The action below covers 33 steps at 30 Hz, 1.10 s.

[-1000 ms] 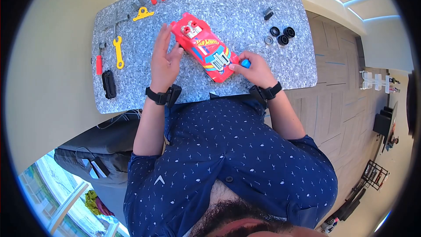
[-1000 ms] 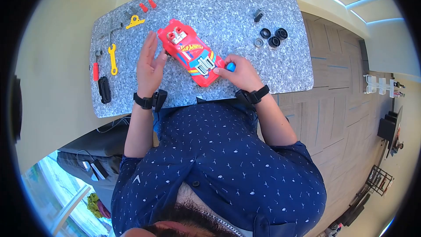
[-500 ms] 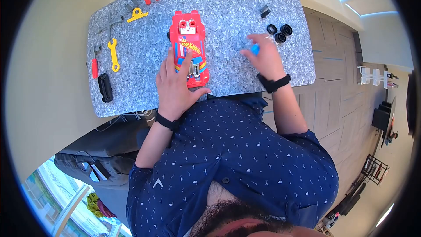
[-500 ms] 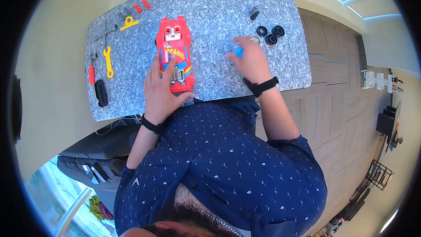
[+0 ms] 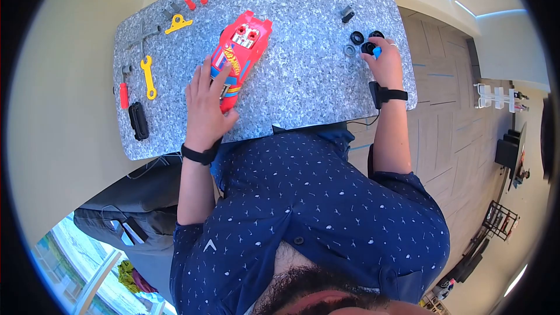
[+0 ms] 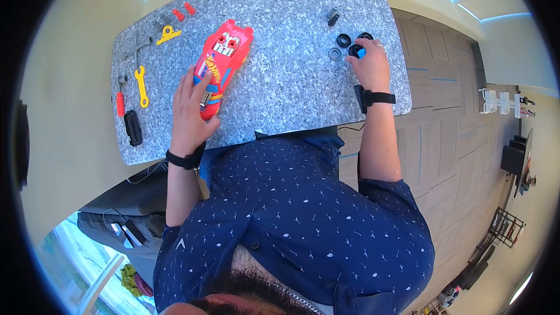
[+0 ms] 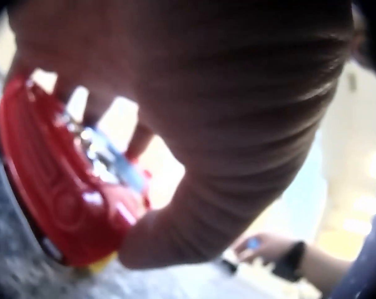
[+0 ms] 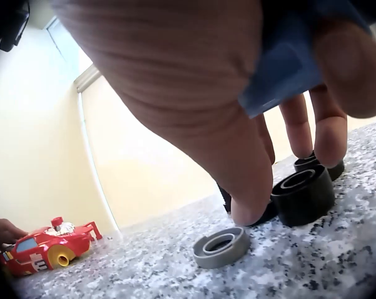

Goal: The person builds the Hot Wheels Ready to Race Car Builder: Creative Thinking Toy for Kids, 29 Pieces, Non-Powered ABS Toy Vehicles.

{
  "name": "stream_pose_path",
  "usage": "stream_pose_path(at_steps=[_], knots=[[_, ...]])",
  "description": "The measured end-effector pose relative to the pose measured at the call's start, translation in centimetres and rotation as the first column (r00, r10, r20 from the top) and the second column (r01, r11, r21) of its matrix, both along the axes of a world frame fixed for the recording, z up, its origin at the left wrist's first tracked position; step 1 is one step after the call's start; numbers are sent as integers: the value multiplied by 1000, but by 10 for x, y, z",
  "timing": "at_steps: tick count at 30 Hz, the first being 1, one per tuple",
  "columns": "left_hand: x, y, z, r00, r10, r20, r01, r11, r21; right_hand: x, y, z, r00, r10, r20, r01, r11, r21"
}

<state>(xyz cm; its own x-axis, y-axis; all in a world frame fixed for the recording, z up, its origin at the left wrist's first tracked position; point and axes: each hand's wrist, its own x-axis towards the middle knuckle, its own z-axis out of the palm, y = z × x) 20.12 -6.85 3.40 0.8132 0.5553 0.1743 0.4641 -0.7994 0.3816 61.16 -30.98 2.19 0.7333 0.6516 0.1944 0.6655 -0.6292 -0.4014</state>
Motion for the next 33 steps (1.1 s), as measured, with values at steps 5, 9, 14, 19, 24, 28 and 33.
stream_pose_path(at_steps=[5, 9, 14, 19, 24, 28, 33], knots=[[-10, 9, 6, 998, -22, -58, 20, 999, -38, 9, -3, -12, 998, 1, -65, -5, 998, -60], [-10, 9, 1, 999, 30, -32, -33, 995, -95, 1, -2, -1, 982, 80, -170, -59, 990, 128], [-8, 6, 9, 999, 34, 39, -23, 968, -250, -41, 15, 30, 801, 405, -442, -170, 860, 480], [6, -7, 10, 950, 73, 303, 167, 699, -695, -98, 43, 50, 473, 792, -386, -385, 580, 717], [7, -14, -10, 923, 114, 369, 262, 516, -816, -132, 59, 40, 228, 837, -498, -224, 543, 809], [5, -14, -6, 918, 167, 359, 285, 350, -892, -143, 58, 45, 186, 808, -559, -220, 589, 778], [7, -16, -26, 856, 240, 459, 418, 201, -886, -173, 71, 52, 230, 863, -449, -453, 503, 736]])
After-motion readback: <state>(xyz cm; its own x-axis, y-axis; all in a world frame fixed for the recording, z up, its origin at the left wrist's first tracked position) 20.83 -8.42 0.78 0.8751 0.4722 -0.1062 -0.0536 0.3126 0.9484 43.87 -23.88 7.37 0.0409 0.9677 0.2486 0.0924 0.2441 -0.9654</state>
